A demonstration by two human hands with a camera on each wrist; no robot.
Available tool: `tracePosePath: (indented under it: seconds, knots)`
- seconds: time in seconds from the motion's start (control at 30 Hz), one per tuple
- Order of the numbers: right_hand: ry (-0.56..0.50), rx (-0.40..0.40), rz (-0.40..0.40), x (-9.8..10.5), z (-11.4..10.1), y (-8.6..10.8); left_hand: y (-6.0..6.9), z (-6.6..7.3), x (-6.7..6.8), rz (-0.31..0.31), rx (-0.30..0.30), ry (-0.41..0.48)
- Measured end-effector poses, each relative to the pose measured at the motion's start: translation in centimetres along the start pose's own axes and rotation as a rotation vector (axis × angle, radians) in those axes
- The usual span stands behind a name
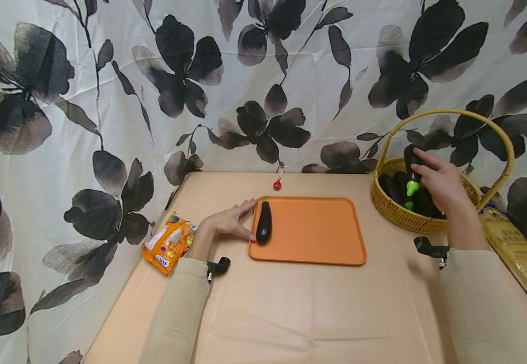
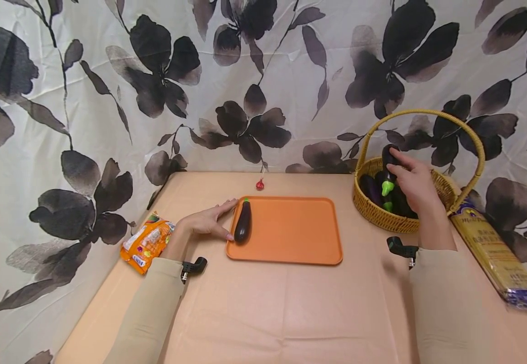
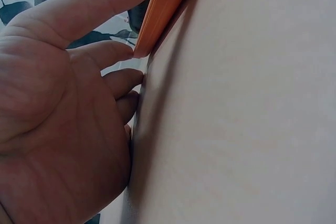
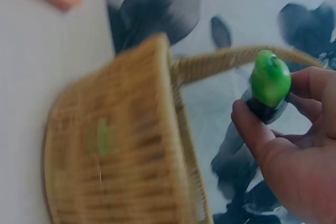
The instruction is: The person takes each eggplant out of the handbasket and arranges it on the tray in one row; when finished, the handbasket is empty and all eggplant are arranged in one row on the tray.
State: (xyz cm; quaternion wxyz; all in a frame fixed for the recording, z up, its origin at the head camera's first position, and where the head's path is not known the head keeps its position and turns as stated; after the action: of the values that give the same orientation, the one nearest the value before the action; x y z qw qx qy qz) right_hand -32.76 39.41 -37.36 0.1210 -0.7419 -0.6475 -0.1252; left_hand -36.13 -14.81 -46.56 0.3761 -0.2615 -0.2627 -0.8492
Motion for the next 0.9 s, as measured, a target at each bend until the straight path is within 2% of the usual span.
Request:
tracePosePath:
  seconds: [0.2,0.33,0.53,0.73,0.8,0.9]
  knots:
    - [-0.225,0.057,-0.011,-2.4,-1.1,1.1,0.1,-0.2,-0.1,0.008,0.025,0.002]
    - [-0.3,0.049,-0.014,-3.9,-1.0,1.5,0.0,-0.2,-0.2,0.008,0.03,0.002]
    - [-0.264,0.108,-0.047,-5.4,-1.0,1.6,-0.4,-0.2,-0.2,0.011,0.035,0.006]
    - [-0.265,0.195,-0.092,-6.6,-1.7,1.6,-1.1,-0.5,-0.3,0.022,0.011,-0.044]
    - [-0.197,0.212,-0.097,-7.1,-2.0,1.6,-1.2,-0.5,-0.3,0.023,0.014,-0.046]
    - [-0.159,0.235,-0.126,-8.3,-2.4,1.4,-1.2,-0.4,-0.3,0.022,0.023,-0.03]
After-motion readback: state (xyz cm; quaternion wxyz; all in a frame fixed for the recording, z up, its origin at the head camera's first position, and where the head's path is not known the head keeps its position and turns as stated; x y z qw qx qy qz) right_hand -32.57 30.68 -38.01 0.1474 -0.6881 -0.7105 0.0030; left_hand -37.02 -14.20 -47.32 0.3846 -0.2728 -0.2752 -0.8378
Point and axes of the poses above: each hand's wrist, its own y-axis away from the middle knuckle, its own x-axis out of the back of the hand, z = x × y, the point moved 3 cm from there along -y, towards the middle knuckle
